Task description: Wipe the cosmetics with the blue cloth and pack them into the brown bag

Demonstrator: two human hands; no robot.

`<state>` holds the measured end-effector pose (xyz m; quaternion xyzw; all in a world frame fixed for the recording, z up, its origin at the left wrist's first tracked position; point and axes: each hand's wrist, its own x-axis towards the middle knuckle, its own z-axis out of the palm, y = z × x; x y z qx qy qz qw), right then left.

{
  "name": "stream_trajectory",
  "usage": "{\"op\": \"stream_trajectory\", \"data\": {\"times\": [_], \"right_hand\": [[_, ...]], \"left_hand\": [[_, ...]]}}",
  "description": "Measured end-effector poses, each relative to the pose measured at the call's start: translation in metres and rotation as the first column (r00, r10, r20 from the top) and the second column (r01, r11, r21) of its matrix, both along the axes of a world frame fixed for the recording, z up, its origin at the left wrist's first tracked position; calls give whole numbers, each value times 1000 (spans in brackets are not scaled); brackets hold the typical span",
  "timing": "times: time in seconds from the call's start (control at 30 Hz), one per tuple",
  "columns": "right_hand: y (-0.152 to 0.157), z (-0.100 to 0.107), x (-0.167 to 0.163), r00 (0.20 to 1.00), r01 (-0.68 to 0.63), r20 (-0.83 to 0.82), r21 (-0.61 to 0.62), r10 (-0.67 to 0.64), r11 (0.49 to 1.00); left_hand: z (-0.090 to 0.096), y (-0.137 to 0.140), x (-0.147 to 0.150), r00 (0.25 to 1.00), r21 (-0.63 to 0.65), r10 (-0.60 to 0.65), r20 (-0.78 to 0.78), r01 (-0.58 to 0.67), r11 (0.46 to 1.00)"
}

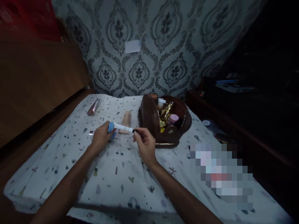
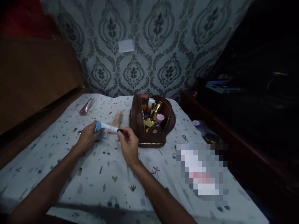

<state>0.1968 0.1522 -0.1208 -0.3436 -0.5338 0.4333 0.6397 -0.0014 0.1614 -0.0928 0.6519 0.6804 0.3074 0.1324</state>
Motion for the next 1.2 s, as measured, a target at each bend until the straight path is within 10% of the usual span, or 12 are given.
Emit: {"op": "stream_trajectory", "data": {"times": [0.17, 0.3, 0.37, 0.8, 0.93, 1.2], "right_hand": [[-1, -1, -3, 997, 20, -76, -43, -24, 999], [-3, -9, -7, 997, -81, 6, -45, 81, 996], [-5, -11, -9, 992, -103, 70, -54, 107, 993], [-12, -14, -14, 899, -424, 18, -208, 437, 881], [-9, -16, -14, 853, -521, -183, -258, 488, 813], [-5, -15, -12, 889, -457, -175, -286, 423, 842]], "left_hand": [[-8, -3, 28, 777, -68, -36, 628, 101, 993], [-19, -19, 64, 299, -102, 9, 954, 296, 950], [-23, -24, 72, 208, -106, 44, 977, 295, 950], [-6, -6, 35, 221, -4, 23, 975, -86, 996], [-8, -14, 44, 185, -24, 2, 983, 117, 993], [-16, -26, 63, 377, -41, -84, 922, 313, 949]]}}
